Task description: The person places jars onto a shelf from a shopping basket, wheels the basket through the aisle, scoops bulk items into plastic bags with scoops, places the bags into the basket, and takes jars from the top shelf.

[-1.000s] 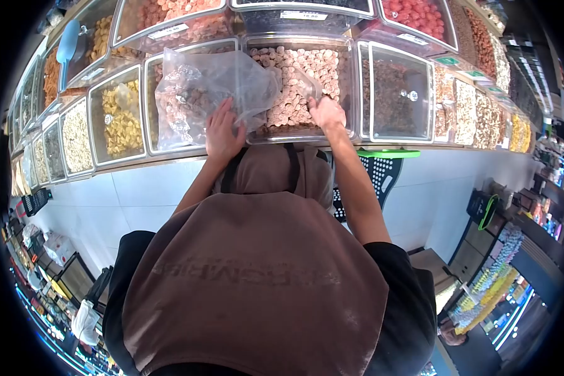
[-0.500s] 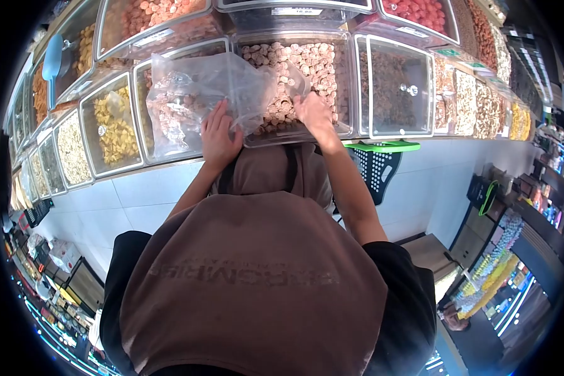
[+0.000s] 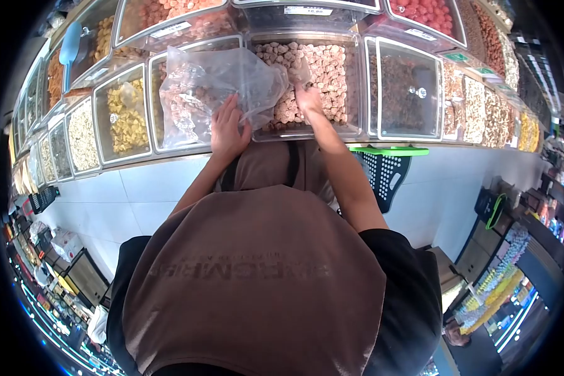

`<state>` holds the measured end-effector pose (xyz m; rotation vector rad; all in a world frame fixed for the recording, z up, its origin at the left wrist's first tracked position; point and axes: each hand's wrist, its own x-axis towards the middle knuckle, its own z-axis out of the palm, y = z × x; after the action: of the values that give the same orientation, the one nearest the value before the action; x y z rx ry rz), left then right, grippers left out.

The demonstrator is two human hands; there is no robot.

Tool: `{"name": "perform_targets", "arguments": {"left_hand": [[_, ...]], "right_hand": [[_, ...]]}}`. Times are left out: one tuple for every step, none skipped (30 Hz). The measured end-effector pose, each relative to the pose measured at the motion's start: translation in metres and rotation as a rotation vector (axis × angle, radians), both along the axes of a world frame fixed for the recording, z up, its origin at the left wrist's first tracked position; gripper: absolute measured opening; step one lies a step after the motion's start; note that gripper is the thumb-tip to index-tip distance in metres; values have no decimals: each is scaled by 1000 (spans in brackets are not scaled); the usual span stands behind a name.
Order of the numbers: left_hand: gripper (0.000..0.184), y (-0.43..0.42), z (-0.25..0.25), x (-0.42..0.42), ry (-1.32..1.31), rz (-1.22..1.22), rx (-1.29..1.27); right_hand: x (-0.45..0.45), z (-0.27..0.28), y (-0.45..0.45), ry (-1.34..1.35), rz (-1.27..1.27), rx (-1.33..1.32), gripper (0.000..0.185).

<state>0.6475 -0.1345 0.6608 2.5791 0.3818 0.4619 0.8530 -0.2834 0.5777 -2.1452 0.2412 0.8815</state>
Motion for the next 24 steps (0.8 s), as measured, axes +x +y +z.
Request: {"name": "perform_targets", "arguments": {"left_hand": [[23,0,-1,0,-4,-1,-3],[23,-1,-1,-1,-8,-3,-8],[23,-1,-2,-1,-11,0,-5],[23,0,-3,-1,-5,-3,0],[23,0,-3,-2,0,-6,6],[23,0,-3,-2,-5,-7,9],[24,0,-3,-3,11,-8,5],[26,0,-3,-2,26,-10,2],[26,-2,2,-1,23,-14,3],[26,-5,8,1,8,14,2],[27,-7,15,4,-7,38,1],[27,-10,20,10,-8,27,-1],[28,-14,24,18,43,51,-39],[29,-18,25,24,94,78,-76],[29,-20,23,30,91,75,-76],[28,-20,20,39,79,102,-133],[27,-19,21,45,69,127,-192],[27,-18,22,50,65,123,-192],[25,-18,23,53,-12,158,-164],[24,-19,28,55,-88,194,-137],[24,-20,36,56,-88,196,-140],[22,-21,47,55,-107,221,-358],[20,-20,55,54,-129,247,-574],[20,-18,60,52,-134,255,-572]], "right_hand": [[0,12,0,43,16,-9,68],[-3,28,1,89,-13,34,64],[-4,24,-4,85,-10,37,64],[-4,18,-11,109,-36,151,61],[-6,25,-15,130,-62,267,58],[-8,32,-23,178,-61,314,53],[-5,38,-29,174,-62,316,53],[-1,44,-37,178,-29,312,52],[-2,60,-39,183,3,306,51],[0,78,-44,164,26,276,51],[4,81,-48,107,50,242,51],[8,86,-56,107,87,240,52],[12,91,-64,109,124,234,52],[13,107,-66,105,129,206,53],[15,112,-71,83,170,200,55],[17,117,-76,50,202,165,55],[16,122,-81,19,230,129,55],[17,127,-86,15,228,129,55],[17,132,-93,15,271,74,56],[16,139,-98,17,316,17,57],[11,147,-101,17,318,15,57],[3,156,-103,37,277,58,55],[-4,163,-105,55,240,103,54],[-11,170,-105,76,230,135,53]]}}
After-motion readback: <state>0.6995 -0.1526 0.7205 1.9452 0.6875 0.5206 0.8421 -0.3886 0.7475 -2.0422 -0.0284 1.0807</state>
